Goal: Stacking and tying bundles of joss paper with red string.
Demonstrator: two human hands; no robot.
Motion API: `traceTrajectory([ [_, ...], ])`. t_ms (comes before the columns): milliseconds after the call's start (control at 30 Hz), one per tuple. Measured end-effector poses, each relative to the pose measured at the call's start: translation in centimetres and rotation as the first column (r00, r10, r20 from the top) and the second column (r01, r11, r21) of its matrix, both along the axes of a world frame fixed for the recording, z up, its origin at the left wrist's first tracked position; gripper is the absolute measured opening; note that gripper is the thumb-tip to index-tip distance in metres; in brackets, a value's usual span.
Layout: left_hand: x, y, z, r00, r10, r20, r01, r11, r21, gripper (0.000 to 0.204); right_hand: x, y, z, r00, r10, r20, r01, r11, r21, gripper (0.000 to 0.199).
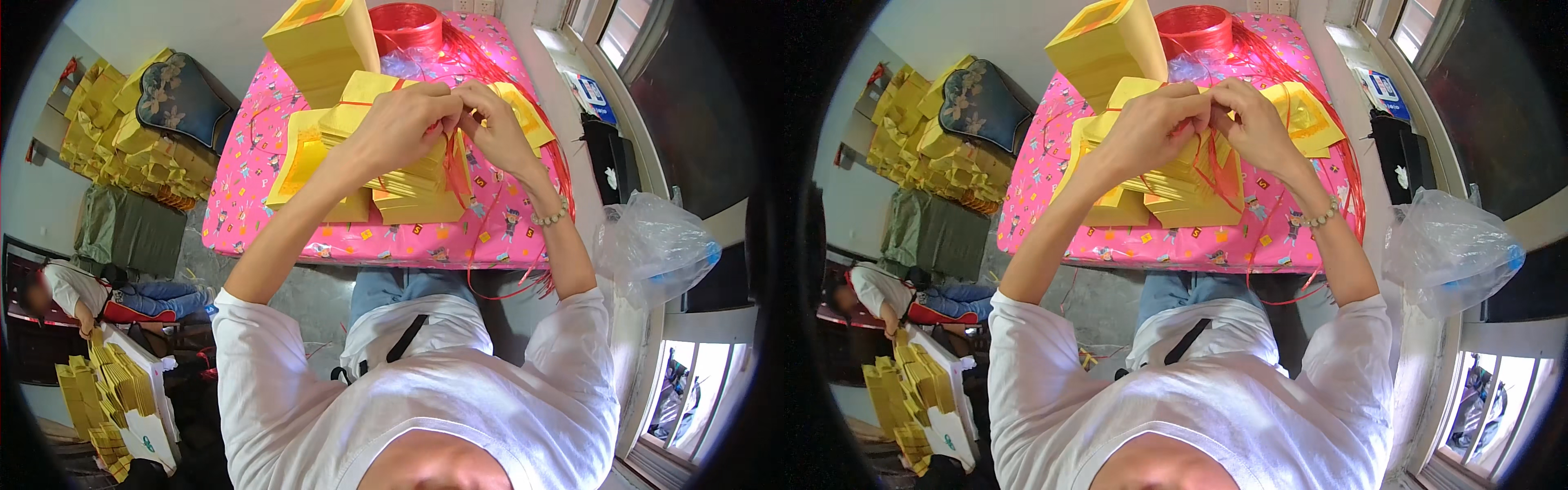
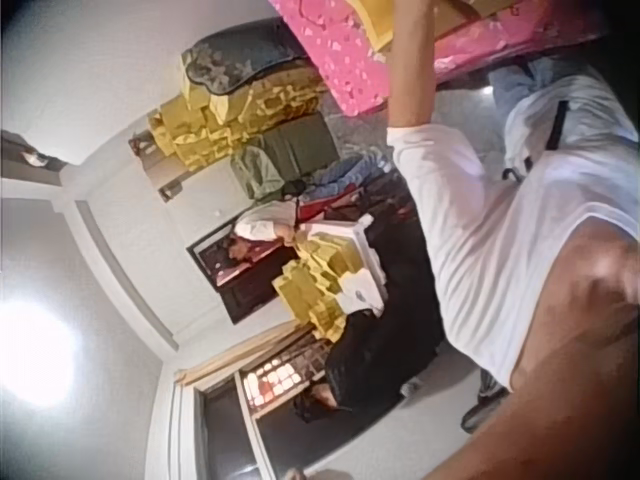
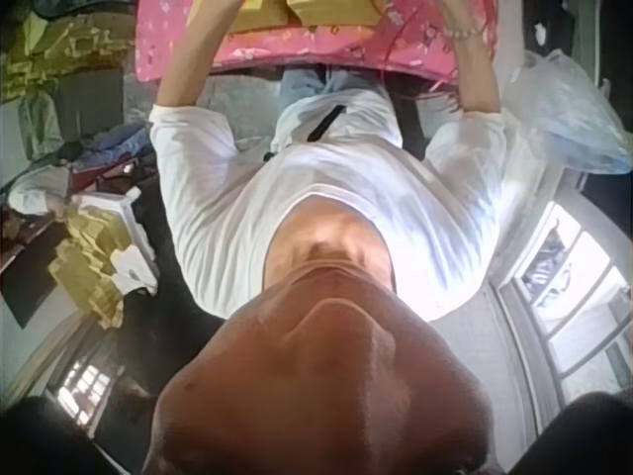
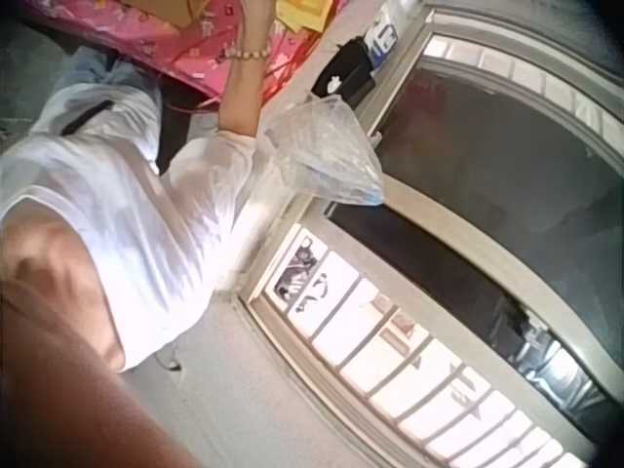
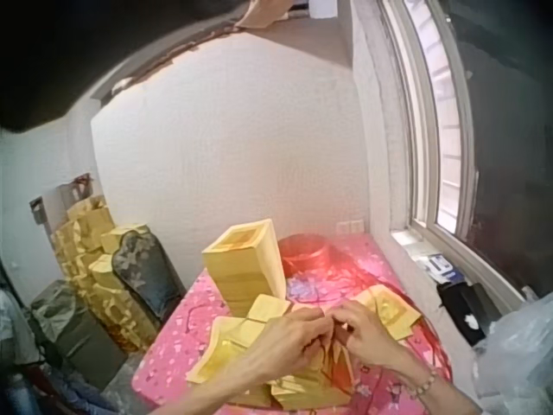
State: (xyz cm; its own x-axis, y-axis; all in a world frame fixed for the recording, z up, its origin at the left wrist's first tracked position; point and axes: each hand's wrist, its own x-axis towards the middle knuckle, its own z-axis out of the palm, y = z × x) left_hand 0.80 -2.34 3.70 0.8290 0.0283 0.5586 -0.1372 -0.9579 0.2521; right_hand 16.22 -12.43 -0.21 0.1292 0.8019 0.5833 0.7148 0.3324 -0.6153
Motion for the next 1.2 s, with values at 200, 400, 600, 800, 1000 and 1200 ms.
traceTrajectory([
  [200, 0.3, 0.3, -0.2, 1.0, 0.015, 0.027, -0.013, 0.997, -0.07, 0.01, 0.8, 0.5, -0.8, 0.987, 0.061, -0.148, -0.066, 0.998, -0.026, 0.018],
  [400, 0.4, -0.2, -0.2, 0.996, 0.085, 0.029, -0.081, 0.989, -0.123, 0.011, 0.5, 0.6, -0.8, 0.966, 0.084, -0.243, -0.095, 0.995, -0.033, 0.013],
  [600, 0.8, -1.1, -0.7, 0.979, 0.166, 0.122, -0.162, 0.986, -0.041, 0.013, 0.7, 0.6, -1.0, 0.983, 0.062, -0.175, -0.067, 0.997, -0.024, 0.005],
  [800, 0.9, -1.7, -0.8, 0.955, 0.238, 0.175, -0.256, 0.963, 0.088, 0.011, 0.5, 0.8, -1.2, 0.988, 0.094, -0.123, -0.088, 0.995, 0.048, 0.008],
  [1000, 0.6, -2.9, -0.1, 0.934, 0.351, 0.06, -0.356, 0.91, 0.214, 0.01, 0.3, 0.6, -1.3, 0.981, 0.128, -0.145, -0.119, 0.991, 0.068, 0.013],
  [1200, 1.0, -0.2, -0.2, 0.973, 0.195, 0.121, -0.204, 0.977, 0.059, 0.01, 1.8, 1.0, -1.4, 0.949, 0.112, -0.294, -0.137, 0.988, -0.067, 0.013],
])
